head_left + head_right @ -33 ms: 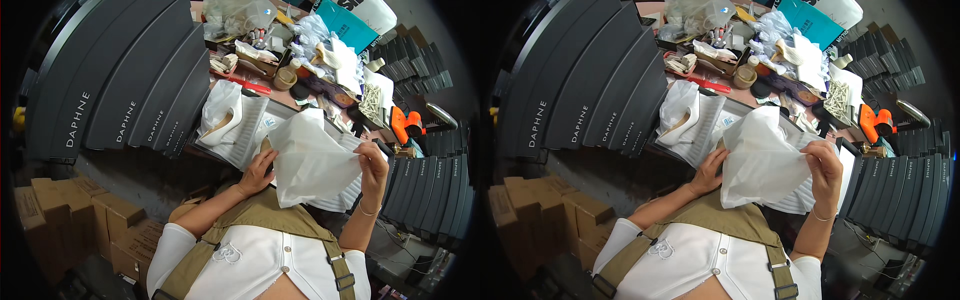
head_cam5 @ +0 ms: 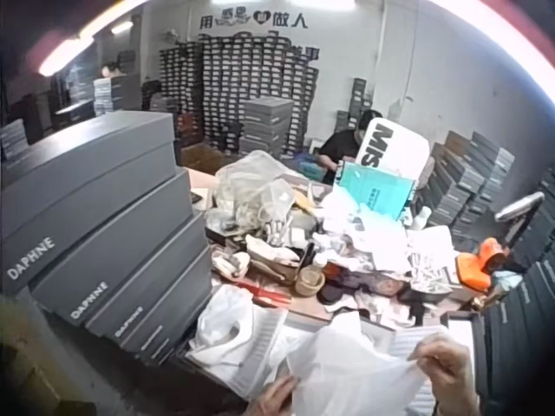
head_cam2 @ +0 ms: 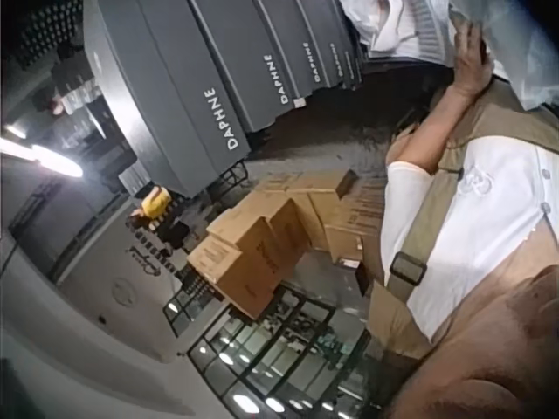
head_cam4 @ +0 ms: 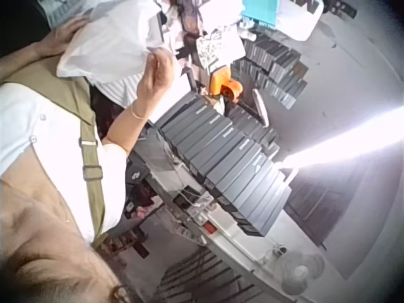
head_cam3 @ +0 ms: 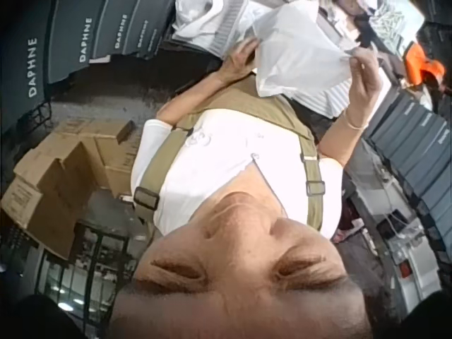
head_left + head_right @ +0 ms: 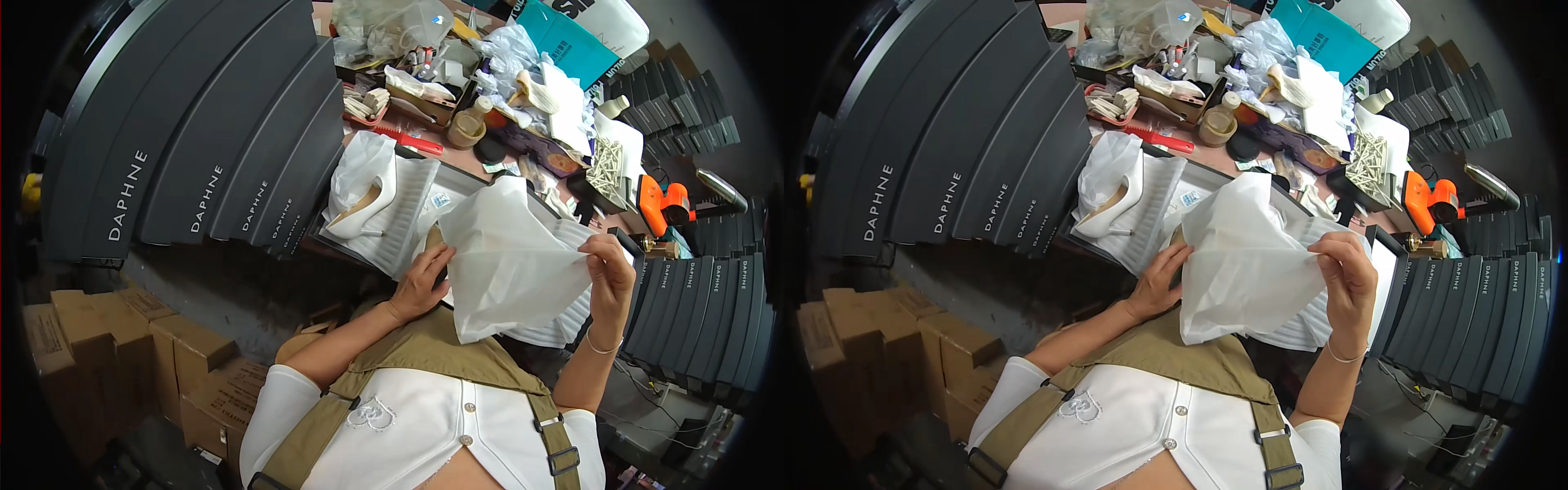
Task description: Inspect white high-heeled shoes, clean them with a cloth, and pack them into boxes with protective paper.
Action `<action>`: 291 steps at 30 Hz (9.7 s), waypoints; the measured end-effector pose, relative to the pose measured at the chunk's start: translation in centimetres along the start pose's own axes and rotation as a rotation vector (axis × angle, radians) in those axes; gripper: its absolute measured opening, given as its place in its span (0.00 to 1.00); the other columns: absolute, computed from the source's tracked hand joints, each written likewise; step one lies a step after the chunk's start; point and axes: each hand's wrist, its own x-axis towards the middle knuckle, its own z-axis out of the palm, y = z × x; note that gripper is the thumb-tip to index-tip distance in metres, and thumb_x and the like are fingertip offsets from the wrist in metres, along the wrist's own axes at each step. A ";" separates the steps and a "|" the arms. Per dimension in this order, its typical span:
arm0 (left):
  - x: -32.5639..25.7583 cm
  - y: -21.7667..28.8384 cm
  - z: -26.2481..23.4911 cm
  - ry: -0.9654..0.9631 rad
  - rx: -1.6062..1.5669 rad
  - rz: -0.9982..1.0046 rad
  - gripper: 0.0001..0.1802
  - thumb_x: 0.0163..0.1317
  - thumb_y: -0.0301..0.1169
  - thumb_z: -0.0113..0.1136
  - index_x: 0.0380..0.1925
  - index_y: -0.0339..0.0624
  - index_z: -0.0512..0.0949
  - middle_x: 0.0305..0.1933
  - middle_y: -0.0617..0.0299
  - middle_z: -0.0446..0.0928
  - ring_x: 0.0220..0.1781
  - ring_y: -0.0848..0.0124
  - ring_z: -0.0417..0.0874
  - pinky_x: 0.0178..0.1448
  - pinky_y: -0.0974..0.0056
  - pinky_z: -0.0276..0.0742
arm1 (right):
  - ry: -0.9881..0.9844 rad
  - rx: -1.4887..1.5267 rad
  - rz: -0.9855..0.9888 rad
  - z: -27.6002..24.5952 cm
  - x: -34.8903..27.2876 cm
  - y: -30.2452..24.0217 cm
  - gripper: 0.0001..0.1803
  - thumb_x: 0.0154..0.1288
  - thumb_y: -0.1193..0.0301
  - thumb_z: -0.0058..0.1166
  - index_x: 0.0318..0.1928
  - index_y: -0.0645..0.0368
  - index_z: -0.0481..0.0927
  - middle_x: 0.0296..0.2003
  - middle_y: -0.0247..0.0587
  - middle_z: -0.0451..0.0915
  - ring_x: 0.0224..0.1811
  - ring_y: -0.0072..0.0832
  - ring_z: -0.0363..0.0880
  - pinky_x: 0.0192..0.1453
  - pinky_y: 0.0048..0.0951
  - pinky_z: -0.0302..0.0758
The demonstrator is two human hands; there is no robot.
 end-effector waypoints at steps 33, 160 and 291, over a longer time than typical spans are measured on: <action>0.9 2.3 3.9 -0.195 0.178 0.158 0.25 0.47 0.25 0.61 0.50 0.38 0.77 0.53 0.46 0.75 0.41 0.57 0.81 0.46 0.60 0.80 | -0.104 -0.305 0.124 -4.6 -2.9 0.9 0.08 0.56 0.86 0.57 0.36 0.64 0.82 0.29 0.36 0.76 0.27 0.21 0.73 0.29 0.20 0.68; 4.4 -2.2 4.3 -0.118 -0.026 -0.367 0.30 0.60 0.29 0.61 0.63 0.37 0.65 0.67 0.48 0.61 0.68 0.55 0.64 0.67 0.56 0.63 | 0.012 -0.391 0.421 1.9 -15.9 16.4 0.25 0.62 0.72 0.57 0.58 0.68 0.70 0.48 0.58 0.77 0.51 0.47 0.78 0.56 0.39 0.75; 4.6 -7.1 -5.8 0.056 0.455 -0.240 0.12 0.60 0.27 0.61 0.43 0.34 0.79 0.37 0.50 0.79 0.43 0.54 0.80 0.49 0.57 0.74 | 0.297 -0.647 0.448 -6.8 -10.7 15.6 0.12 0.63 0.79 0.47 0.45 0.66 0.80 0.39 0.56 0.81 0.42 0.51 0.80 0.47 0.40 0.76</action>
